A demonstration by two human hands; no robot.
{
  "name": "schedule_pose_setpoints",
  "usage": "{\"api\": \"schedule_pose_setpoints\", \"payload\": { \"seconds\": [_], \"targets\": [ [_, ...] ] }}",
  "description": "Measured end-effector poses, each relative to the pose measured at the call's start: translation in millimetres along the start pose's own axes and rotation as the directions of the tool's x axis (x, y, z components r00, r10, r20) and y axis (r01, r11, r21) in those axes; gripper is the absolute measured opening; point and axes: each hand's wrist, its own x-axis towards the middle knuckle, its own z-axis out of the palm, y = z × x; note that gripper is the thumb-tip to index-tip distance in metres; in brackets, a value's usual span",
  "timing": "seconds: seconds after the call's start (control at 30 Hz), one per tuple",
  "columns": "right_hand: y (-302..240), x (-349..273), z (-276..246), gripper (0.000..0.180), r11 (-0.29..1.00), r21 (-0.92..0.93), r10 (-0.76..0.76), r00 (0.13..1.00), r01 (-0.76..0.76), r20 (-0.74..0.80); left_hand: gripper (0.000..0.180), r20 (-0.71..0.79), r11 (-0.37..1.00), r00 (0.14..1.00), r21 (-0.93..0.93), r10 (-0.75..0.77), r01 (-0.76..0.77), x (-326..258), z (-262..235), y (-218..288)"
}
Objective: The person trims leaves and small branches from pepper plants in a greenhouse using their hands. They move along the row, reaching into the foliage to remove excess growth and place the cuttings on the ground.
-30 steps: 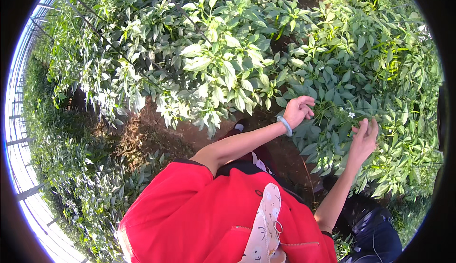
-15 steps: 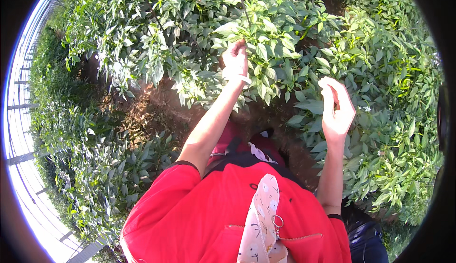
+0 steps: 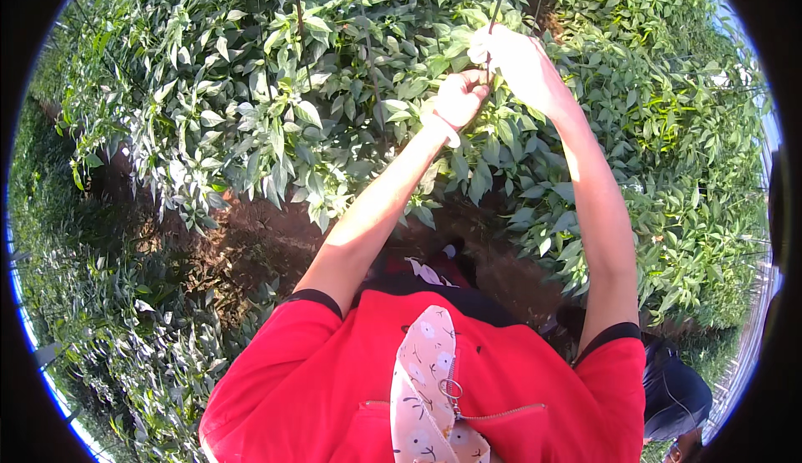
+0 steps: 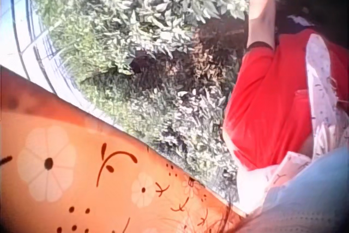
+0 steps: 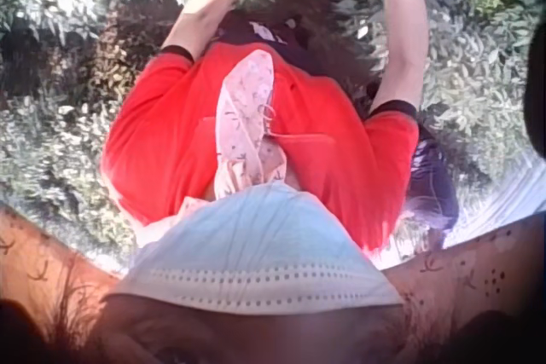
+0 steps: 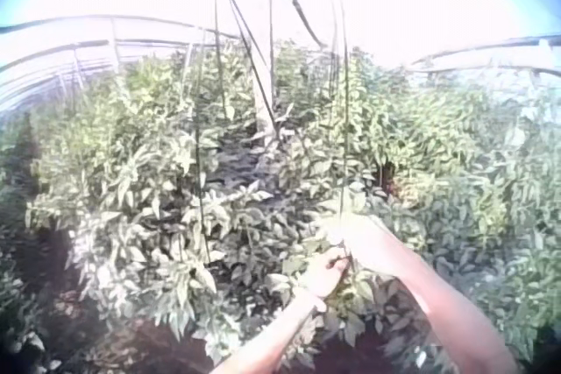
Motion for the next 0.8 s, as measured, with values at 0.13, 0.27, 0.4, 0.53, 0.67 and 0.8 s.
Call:
{"api": "schedule_pose_setpoints", "payload": {
  "seconds": [0.13,0.27,0.4,0.53,0.67,0.8],
  "targets": [
    [21.8,18.4,-7.5,0.022,0.926,-0.313,-0.15,0.966,0.212,0.212,0.031,0.208,0.932,0.978,-0.35,-0.015,0.089,-16.4,2.5,-23.1],
    [5.9,22.2,-19.4,0.025,0.875,-0.456,0.302,0.918,-0.16,0.258,0.026,0.199,0.951,0.979,-0.291,-0.045,0.103,-31.4,-1.3,-12.4],
    [12.5,6.3,-32.7,0.029,0.814,-0.156,0.58,0.796,-0.559,0.171,0.02,0.145,0.954,0.988,-0.284,-0.051,0.091,-37.5,-10.7,5.0],
    [-8.2,0.6,-24.9,0.034,0.683,0.252,0.674,0.724,-0.686,0.145,0.01,-0.015,0.876,0.998,-0.48,-0.058,0.043,-39.0,-12.2,-5.0],
    [12.1,-18.7,-8.9,0.031,0.726,0.302,0.633,0.772,-0.618,0.058,0.008,-0.08,0.925,0.996,-0.379,-0.048,0.014,-41.3,-10.0,10.4],
    [12.4,-35.1,1.0,0.036,0.814,0.021,0.581,0.814,-0.581,0.028,0.011,-0.082,0.96,0.996,-0.281,-0.031,0.007,-43.4,-6.3,5.6]
  ]
}}
